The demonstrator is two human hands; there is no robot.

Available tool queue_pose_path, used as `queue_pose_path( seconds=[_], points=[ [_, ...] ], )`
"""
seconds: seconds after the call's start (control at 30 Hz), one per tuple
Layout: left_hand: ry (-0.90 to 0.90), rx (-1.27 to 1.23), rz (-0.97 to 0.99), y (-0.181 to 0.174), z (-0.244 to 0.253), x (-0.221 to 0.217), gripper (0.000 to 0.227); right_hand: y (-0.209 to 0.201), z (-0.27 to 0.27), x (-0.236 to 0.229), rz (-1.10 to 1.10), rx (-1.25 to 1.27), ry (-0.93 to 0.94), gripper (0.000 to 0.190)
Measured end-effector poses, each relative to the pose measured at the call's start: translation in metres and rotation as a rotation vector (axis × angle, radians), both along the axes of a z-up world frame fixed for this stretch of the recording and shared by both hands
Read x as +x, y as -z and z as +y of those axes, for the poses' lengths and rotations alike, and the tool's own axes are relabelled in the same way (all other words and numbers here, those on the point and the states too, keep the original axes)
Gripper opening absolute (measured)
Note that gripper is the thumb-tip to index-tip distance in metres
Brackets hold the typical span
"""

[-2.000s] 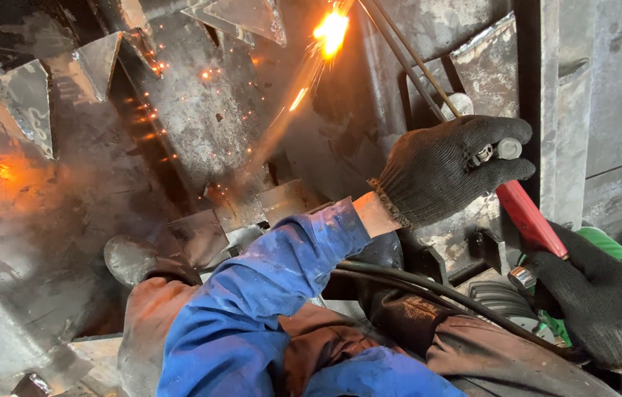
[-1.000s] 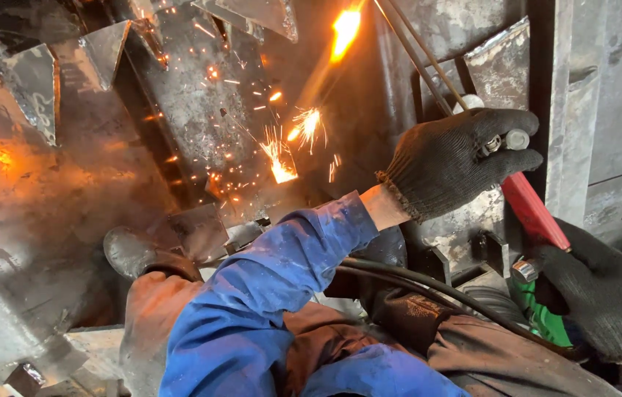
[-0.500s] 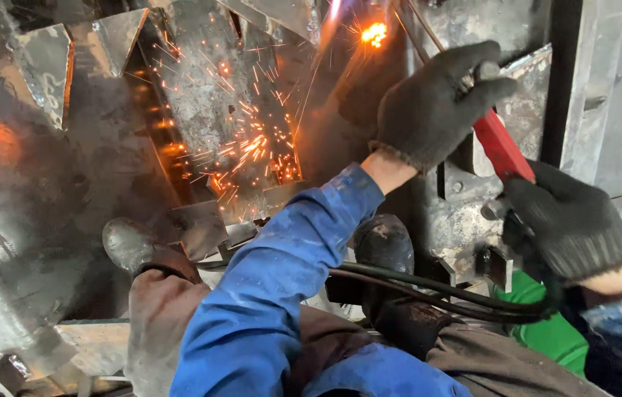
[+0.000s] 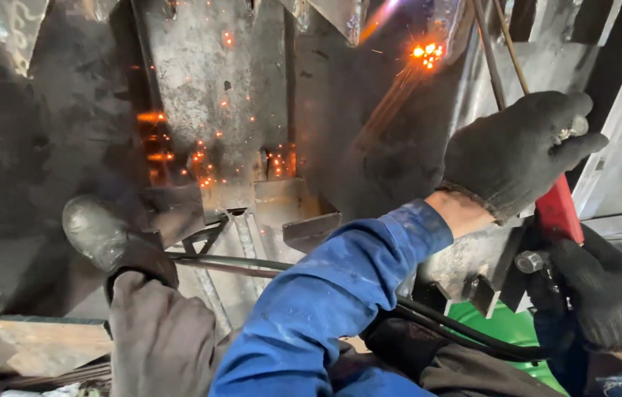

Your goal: Using a gas cutting torch to cut and separate sections of a large metal assembly.

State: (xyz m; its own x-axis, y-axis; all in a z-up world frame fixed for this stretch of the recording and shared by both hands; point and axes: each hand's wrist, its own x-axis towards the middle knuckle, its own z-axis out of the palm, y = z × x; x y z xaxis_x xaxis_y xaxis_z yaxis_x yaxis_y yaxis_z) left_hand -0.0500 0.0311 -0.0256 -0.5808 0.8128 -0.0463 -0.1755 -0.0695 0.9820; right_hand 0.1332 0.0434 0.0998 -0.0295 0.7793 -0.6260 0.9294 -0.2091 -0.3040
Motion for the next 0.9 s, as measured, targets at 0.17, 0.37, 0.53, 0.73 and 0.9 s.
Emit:
queue_pose_path(
  seconds=[0.17,0.37,0.53,0.73,0.9],
  points=[
    [0.000,-0.003,0.034,0.025,0.009,0.003,0.040,0.004,-0.001,-0.033,-0.132,0.036,-0.006,0.036],
    [-0.126,-0.083,0.102,0.048,0.010,-0.013,0.041,0.023,0.009,-0.053,-0.160,-0.033,-0.064,0.038],
    [-0.047,-0.159,-0.014,0.063,0.022,-0.037,0.045,0.038,0.015,-0.088,0.000,-0.094,0.069,0.037],
    [-0.255,0.020,0.084,0.106,0.039,-0.042,0.041,0.064,0.007,-0.126,0.157,-0.137,0.136,0.034],
    [-0.074,0.033,-0.174,0.110,0.022,-0.066,0.037,0.070,0.005,-0.134,0.166,-0.162,0.050,0.039]
  ],
)
